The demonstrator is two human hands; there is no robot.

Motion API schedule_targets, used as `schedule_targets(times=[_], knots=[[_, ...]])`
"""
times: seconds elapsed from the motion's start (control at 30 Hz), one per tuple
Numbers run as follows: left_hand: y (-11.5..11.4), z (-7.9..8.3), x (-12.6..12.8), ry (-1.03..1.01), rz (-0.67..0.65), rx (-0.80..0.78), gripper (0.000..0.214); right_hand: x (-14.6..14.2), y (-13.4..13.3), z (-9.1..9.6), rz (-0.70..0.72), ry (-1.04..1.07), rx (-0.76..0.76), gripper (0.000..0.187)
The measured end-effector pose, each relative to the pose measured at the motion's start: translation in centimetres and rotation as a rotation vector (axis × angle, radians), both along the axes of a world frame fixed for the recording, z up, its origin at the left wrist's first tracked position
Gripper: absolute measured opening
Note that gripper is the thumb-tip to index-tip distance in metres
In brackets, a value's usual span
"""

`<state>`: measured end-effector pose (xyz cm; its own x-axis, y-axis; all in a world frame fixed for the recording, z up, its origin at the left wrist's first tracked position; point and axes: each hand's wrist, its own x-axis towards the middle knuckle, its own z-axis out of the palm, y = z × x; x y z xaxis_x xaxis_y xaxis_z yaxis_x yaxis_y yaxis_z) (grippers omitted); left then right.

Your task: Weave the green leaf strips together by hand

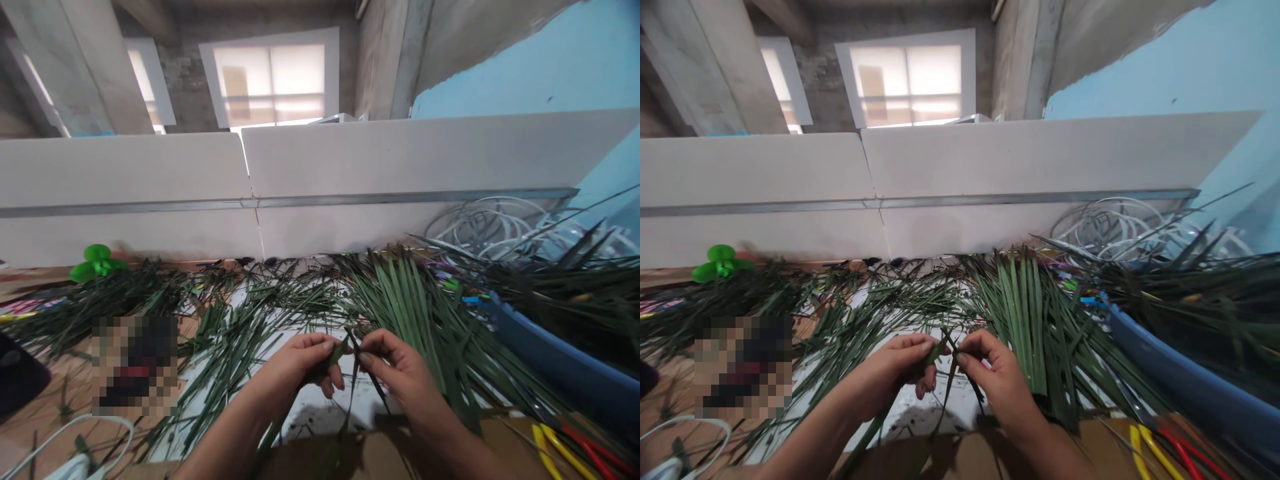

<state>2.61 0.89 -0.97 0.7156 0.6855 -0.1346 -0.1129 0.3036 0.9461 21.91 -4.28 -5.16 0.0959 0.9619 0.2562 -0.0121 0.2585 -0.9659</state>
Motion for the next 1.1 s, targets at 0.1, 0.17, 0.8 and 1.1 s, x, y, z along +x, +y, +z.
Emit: schedule_targets(times=[0.1,0.17,0.8,1.1], knots=[[0.2,-0.1,-0.8,0.016,0.006,0.013,0.031,0.1,0.3,-0.1,-0.010,0.048,-0.016,0.024],[0.5,0.0,-1.4,0.019,0.049,0.000,0.033,0.2,0.4,-0.1,-0.027,0.087,-0.029,0.026],[0.4,-1.5,0.0,-0.079,0.031,0.055,0.028,-0.4,0.3,0.4,-0.055,0.229,-0.100,0.032],[-1.1,-2.1,2.5,-0.030,0.196,0.154,0.035,-0.3,0.6,-0.5,0.014,0.194,-0.079,0.028]])
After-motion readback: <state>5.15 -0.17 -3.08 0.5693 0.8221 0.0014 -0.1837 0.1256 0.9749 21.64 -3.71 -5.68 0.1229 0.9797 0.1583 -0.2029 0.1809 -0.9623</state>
